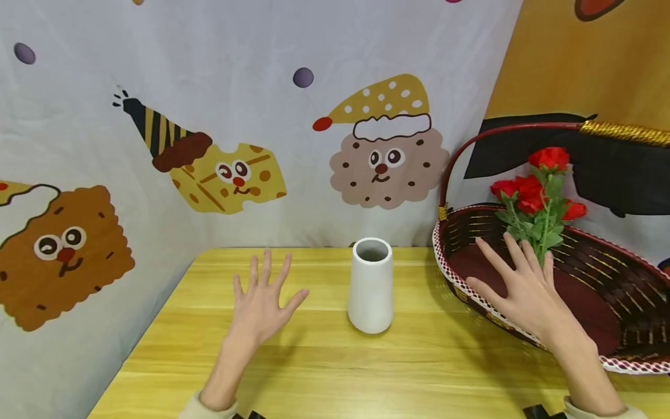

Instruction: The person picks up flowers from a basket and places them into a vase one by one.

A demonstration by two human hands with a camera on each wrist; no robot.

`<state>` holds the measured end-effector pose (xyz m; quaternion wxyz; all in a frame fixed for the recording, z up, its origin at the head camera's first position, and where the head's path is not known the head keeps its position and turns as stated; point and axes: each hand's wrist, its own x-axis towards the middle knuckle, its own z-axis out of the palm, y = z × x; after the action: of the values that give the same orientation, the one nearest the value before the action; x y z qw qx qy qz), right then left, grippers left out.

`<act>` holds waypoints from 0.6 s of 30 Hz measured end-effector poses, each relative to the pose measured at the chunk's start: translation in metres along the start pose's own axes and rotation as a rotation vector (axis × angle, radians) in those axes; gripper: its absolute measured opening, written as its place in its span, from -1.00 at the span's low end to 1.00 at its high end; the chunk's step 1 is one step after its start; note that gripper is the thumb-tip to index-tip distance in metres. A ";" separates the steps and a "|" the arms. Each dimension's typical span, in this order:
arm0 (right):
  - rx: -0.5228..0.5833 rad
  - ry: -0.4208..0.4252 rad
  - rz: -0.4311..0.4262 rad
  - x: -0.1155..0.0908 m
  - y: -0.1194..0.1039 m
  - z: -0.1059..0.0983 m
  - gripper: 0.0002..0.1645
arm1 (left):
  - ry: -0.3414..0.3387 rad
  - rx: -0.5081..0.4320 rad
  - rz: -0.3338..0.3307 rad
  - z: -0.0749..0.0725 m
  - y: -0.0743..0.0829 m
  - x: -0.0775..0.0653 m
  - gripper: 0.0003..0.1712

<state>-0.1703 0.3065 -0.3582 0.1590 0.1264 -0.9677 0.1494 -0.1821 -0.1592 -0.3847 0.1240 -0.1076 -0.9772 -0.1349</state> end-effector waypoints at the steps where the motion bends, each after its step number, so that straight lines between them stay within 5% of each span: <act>1: 0.005 0.006 -0.002 0.000 0.000 -0.001 -0.04 | -0.002 -0.007 0.003 -0.001 0.000 0.000 -0.04; 18: 0.078 0.062 0.035 0.001 0.009 -0.012 -0.01 | -0.032 -0.159 0.030 0.000 0.002 0.000 -0.01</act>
<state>-0.1708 0.3182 -0.3492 0.1812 0.1109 -0.9578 0.1936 -0.1820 -0.1573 -0.3844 0.1015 -0.1340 -0.9635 -0.2083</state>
